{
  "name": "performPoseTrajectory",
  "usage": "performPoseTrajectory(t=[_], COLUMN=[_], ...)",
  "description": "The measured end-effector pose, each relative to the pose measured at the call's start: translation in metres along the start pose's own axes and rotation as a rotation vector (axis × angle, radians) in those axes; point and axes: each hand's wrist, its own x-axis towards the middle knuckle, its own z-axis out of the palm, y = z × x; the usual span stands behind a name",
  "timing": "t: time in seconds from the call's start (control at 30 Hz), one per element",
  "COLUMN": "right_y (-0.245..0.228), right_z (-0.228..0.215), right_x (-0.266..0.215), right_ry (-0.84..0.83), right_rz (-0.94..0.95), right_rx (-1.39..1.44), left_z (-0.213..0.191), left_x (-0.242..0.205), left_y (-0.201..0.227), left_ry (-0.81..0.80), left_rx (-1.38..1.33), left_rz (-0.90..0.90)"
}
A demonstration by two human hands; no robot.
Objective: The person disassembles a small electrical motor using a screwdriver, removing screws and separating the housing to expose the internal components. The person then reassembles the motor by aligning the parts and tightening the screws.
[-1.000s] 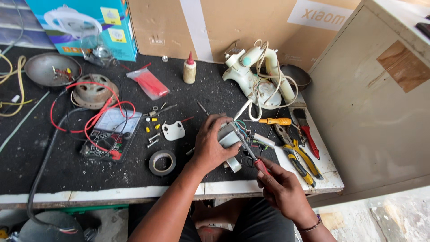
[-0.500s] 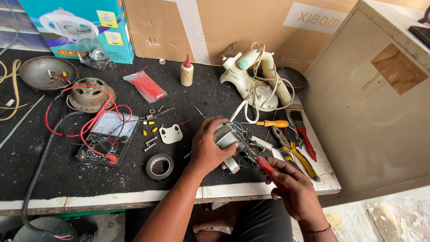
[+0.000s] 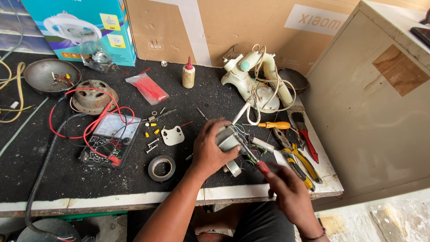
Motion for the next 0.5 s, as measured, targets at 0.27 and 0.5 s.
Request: performPoseTrajectory(t=[0.27,0.5], right_y=[0.014,0.001], right_z=[-0.009,-0.007], right_x=[0.003,0.0], right_ry=[0.126,-0.001], right_rz=[-0.492,-0.042], right_rx=[-0.357,-0.112], left_z=[0.002,0.002], left_x=[0.002,0.001], left_y=[-0.003,-0.002], left_ry=[-0.011,0.001], left_rx=[0.008,0.01], left_rz=[0.012,0.013])
